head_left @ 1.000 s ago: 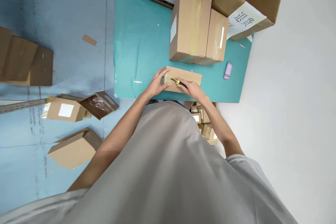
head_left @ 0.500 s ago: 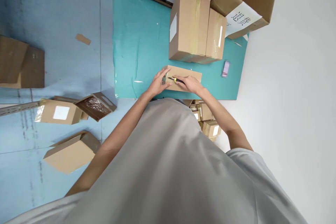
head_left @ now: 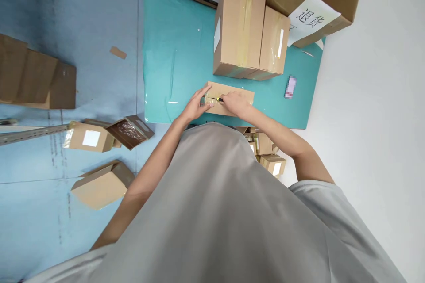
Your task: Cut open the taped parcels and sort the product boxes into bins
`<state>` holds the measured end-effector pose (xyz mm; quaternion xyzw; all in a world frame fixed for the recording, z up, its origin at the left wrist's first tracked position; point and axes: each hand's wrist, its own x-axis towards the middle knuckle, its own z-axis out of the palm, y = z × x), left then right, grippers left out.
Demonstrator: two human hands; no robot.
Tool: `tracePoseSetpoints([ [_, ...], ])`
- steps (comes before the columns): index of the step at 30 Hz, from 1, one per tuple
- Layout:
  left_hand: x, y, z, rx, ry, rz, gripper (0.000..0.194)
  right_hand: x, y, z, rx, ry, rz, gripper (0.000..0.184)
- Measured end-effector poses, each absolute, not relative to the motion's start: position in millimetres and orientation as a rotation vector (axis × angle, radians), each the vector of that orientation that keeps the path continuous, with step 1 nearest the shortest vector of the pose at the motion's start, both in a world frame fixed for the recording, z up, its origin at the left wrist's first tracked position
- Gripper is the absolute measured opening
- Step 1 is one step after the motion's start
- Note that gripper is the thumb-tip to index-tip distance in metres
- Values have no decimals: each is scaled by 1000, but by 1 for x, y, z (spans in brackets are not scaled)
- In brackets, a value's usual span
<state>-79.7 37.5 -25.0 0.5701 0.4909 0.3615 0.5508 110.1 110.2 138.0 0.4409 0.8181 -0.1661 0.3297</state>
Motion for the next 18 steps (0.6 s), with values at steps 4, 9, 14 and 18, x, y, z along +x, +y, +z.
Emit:
tracePoseSetpoints([
  [4, -79, 37, -25, 1327, 1211, 830, 104, 160, 117, 137, 1195, 2099, -456, 39],
  [9, -77, 34, -20, 1273, 1269, 834, 108, 250, 120, 157, 1276, 1926, -463, 34],
  [14, -57, 39, 0, 1328, 1495, 809, 94, 273, 121, 153, 1250, 1998, -515, 41],
  [18, -24, 54, 9, 1401, 1825, 888, 73, 285, 128, 143, 1253, 2071, -559, 40],
])
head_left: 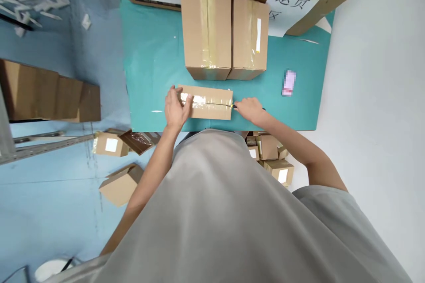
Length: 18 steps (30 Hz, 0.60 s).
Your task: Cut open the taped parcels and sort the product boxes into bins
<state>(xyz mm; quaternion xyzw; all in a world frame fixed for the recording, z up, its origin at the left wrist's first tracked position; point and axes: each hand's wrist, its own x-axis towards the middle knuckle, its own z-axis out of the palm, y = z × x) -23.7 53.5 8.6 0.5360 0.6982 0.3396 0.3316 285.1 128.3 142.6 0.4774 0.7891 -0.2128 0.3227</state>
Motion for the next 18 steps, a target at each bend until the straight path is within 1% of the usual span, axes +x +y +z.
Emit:
tracePoseSetpoints([
  [4, -1, 55, 7, 1341, 1904, 909, 68, 311, 130, 139, 1223, 2103, -621, 39],
  [7, 2, 49, 5, 1307, 1971, 882, 65, 331, 127, 136, 1194, 2135, -663, 40],
  [10, 1, 45, 4, 1304, 2039, 847, 65, 357, 128, 124, 1232, 2137, -688, 36],
  [13, 0, 44, 2, 1341, 2073, 862, 68, 389, 133, 95, 1421, 2077, -687, 38],
  [16, -2, 46, 1, 1389, 2091, 876, 71, 410, 130, 53, 1746, 1969, -675, 46],
  [18, -5, 47, 1, 1412, 2094, 865, 71, 411, 120, 26, 1933, 1856, -687, 45],
])
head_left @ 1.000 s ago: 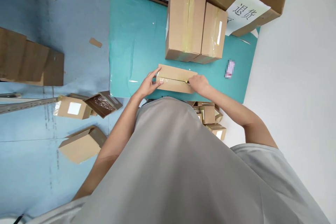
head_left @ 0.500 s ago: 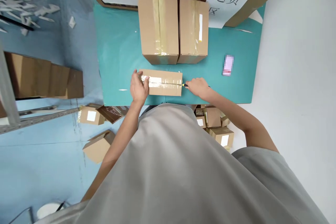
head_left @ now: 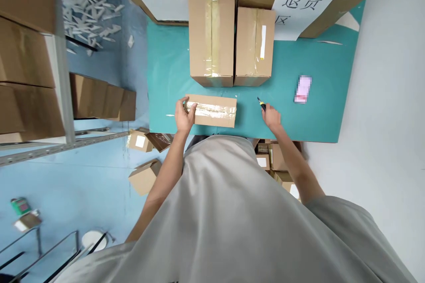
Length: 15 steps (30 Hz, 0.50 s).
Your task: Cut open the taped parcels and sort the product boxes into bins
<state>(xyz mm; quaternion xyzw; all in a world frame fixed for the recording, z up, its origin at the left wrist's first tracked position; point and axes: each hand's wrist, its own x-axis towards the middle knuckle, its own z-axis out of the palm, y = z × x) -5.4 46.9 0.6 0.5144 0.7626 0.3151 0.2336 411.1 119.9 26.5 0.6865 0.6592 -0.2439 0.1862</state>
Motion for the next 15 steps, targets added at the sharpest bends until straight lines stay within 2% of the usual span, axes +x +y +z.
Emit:
tracePoseSetpoints([
  [3, -15, 47, 2, 1418, 2089, 834, 73, 401, 98, 0, 2137, 1696, -727, 43],
  [7, -31, 49, 2, 1384, 2061, 848, 79, 387, 78, -8, 2355, 1551, -835, 44],
  [11, -51, 52, -2, 1370, 2050, 856, 80, 356, 72, -4, 2516, 1478, -1276, 38],
  [15, -77, 48, -8, 1335, 2102, 865, 80, 291, 64, 6, 2461, 1542, -1668, 49],
])
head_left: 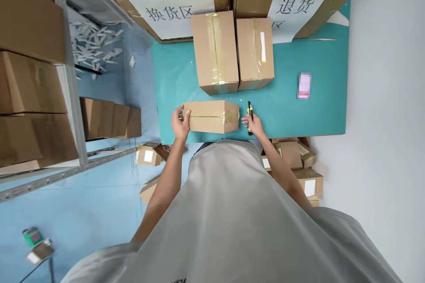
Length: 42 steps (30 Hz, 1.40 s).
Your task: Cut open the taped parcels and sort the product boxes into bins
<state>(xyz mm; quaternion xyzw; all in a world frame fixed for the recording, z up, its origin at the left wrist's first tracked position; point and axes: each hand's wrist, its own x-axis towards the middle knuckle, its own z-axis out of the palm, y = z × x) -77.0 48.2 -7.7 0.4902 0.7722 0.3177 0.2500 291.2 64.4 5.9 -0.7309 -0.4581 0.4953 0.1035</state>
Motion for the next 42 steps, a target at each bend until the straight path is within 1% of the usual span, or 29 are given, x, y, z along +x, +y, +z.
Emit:
tracePoseSetpoints([
  [3, -90, 42, -15, 1286, 2147, 883, 81, 252, 58, 29, -1995, -1400, 1476, 58],
  [6, -81, 37, -27, 1222, 2087, 813, 87, 242, 56, 67, -2066, -1613, 1183, 58],
  [8, -64, 38, -36, 1197, 1958, 668, 93, 244, 59, 95, -2106, -1735, 970, 57],
  [11, -40, 42, -47, 1184, 1635, 447, 98, 243, 65, 127, -2141, -1887, 805, 59],
  [13, -36, 45, -49, 1185, 1464, 377, 101, 236, 65, 136, -2183, -1993, 737, 61],
  [15, -42, 48, -44, 1185, 1409, 391, 101, 227, 61, 136, -2256, -2070, 673, 62],
  [18, -58, 55, -20, 1177, 1356, 555, 92, 219, 46, 123, -2384, -2110, 580, 62],
  [21, -63, 64, 18, 1172, 1232, 687, 79, 221, 29, 109, -2439, -2019, 522, 60],
  [25, -57, 79, 65, 1286, 1260, 694, 57, 227, 17, 109, -2388, -1849, 483, 55],
  [28, -55, 87, 79, 1336, 1273, 635, 44, 222, 11, 126, -2400, -1754, 401, 55],
  [31, -56, 92, 81, 1363, 1297, 572, 38, 206, 1, 146, -2377, -1770, 494, 55],
  [36, -56, 97, 80, 1391, 1346, 533, 32, 163, -13, 165, -2235, -1994, 968, 56],
  [38, -55, 98, 79, 1392, 1342, 528, 31, 148, -13, 169, -2263, -2056, 1035, 59],
  [42, -55, 100, 74, 1370, 1337, 531, 30, 130, -6, 177, -2346, -2120, 1043, 59],
])
